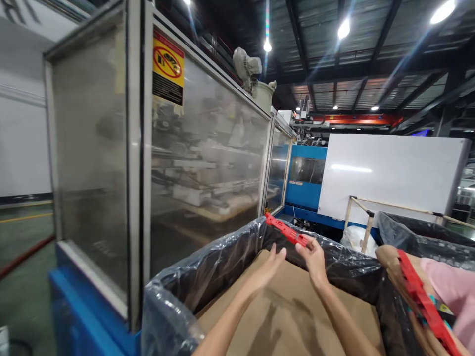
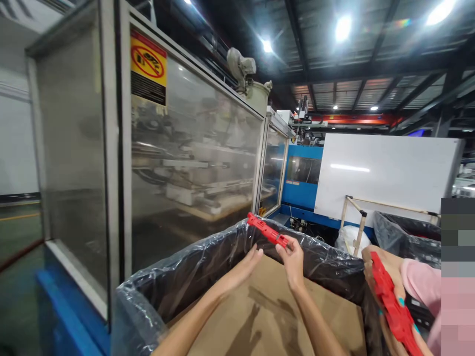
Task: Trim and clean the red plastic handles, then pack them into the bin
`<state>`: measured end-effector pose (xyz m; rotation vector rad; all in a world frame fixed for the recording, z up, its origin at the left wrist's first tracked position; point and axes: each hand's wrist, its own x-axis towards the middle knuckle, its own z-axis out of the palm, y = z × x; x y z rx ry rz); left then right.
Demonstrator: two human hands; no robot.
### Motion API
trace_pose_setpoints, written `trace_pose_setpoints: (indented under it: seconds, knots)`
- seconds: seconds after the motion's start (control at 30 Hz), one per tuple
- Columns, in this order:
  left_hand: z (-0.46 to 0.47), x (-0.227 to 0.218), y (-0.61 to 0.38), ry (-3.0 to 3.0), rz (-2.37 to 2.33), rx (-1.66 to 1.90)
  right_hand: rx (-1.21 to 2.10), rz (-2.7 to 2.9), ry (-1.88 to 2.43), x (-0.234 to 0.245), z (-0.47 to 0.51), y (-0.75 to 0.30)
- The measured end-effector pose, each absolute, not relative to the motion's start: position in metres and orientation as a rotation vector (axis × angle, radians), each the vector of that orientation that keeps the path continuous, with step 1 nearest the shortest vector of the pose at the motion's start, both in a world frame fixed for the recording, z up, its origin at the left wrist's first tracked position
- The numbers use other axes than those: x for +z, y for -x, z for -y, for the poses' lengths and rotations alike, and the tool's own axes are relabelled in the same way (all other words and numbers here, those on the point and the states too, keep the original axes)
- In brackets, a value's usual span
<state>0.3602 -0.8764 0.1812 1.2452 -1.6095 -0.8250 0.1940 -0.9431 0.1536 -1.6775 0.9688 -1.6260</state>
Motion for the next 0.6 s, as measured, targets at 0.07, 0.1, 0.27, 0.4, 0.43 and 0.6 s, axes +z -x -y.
trace_pose_setpoints:
  seconds: [0.07,0.1,0.27,0.4,0.43,0.6]
  knots:
    - [0.879,0.188,-0.358,-1.113,1.455,-0.816,-1.654,-0.79,1.601,0.143,0.92,-0.216]
    - [0.879,0.191,-0.359,-1.056,1.389,-0.81,-1.644,-0.726,1.576,0.137,0.909,-0.225]
    - [0.869,0.201,-0.363,-0.816,1.288,-0.867,-1.562,-0.572,1.504,0.129,0.882,-0.241]
    - [0.856,0.212,-0.365,-0.712,1.385,-0.95,-1.427,-0.482,1.522,0.14,0.882,-0.23]
    - [0.854,0.214,-0.366,-0.704,1.402,-0.957,-1.398,-0.464,1.53,0.141,0.882,-0.228]
    - [0.845,0.223,-0.374,-0.696,1.459,-0.966,-1.382,-0.383,1.492,0.138,0.877,-0.233]
